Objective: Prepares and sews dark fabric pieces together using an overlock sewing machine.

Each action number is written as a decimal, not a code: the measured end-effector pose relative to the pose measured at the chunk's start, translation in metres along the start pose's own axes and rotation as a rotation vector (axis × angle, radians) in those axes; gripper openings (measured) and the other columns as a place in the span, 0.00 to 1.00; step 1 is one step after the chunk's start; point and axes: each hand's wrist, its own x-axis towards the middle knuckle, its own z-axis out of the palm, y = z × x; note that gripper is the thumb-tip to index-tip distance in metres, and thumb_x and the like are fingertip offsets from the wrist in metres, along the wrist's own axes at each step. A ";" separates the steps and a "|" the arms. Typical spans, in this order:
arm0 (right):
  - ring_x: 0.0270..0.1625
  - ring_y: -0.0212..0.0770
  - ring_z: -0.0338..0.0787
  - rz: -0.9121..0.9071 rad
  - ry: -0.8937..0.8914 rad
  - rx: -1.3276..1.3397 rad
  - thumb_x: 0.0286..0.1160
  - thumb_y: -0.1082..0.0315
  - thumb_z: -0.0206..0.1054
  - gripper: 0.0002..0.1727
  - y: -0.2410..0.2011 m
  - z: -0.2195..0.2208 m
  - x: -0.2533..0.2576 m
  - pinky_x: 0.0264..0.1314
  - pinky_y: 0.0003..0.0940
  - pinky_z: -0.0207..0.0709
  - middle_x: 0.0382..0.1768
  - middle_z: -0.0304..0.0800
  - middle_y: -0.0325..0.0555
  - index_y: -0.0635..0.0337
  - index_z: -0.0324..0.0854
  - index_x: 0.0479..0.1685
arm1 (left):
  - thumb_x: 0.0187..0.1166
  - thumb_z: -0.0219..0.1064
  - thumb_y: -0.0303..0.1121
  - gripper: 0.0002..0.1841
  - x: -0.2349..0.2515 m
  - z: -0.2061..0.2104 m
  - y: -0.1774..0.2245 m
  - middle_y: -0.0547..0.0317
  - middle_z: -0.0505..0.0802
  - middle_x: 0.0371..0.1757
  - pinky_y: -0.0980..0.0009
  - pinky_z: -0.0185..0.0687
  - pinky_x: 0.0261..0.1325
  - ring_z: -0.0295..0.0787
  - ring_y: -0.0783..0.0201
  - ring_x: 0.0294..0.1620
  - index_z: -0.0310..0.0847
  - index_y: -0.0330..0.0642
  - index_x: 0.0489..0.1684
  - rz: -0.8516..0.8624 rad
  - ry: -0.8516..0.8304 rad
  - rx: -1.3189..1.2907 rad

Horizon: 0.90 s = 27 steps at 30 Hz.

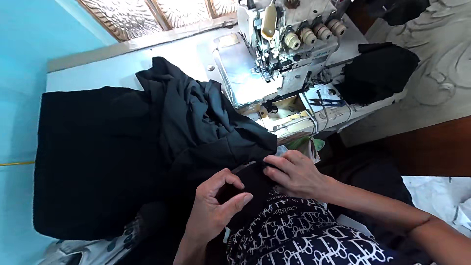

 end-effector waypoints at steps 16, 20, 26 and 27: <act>0.55 0.37 0.87 0.465 0.003 0.680 0.93 0.58 0.50 0.25 -0.003 0.000 -0.001 0.62 0.31 0.72 0.56 0.94 0.50 0.65 0.90 0.45 | 0.88 0.61 0.38 0.20 0.002 0.011 -0.006 0.54 0.89 0.38 0.89 0.76 0.52 0.84 0.80 0.46 0.84 0.32 0.27 0.161 0.107 0.409; 0.55 0.23 0.84 0.651 0.138 0.888 0.83 0.64 0.62 0.16 -0.010 -0.001 0.004 0.62 0.21 0.72 0.50 0.95 0.42 0.66 0.93 0.39 | 0.84 0.64 0.36 0.18 0.004 0.014 -0.006 0.57 0.90 0.37 0.92 0.75 0.51 0.82 0.85 0.45 0.84 0.30 0.24 0.123 0.185 0.335; 0.51 0.22 0.89 0.658 0.358 1.022 0.73 0.71 0.73 0.03 -0.013 0.010 0.005 0.57 0.19 0.81 0.44 0.96 0.37 0.62 0.90 0.37 | 0.77 0.72 0.35 0.13 0.004 0.016 -0.011 0.61 0.92 0.35 0.90 0.79 0.51 0.86 0.84 0.44 0.83 0.34 0.25 0.124 0.275 0.326; 0.50 0.22 0.90 0.653 0.377 1.024 0.73 0.71 0.74 0.02 -0.014 0.011 0.005 0.56 0.19 0.82 0.43 0.96 0.36 0.61 0.90 0.37 | 0.76 0.72 0.35 0.13 0.003 0.017 -0.011 0.62 0.92 0.34 0.90 0.79 0.50 0.86 0.85 0.43 0.83 0.35 0.26 0.118 0.286 0.327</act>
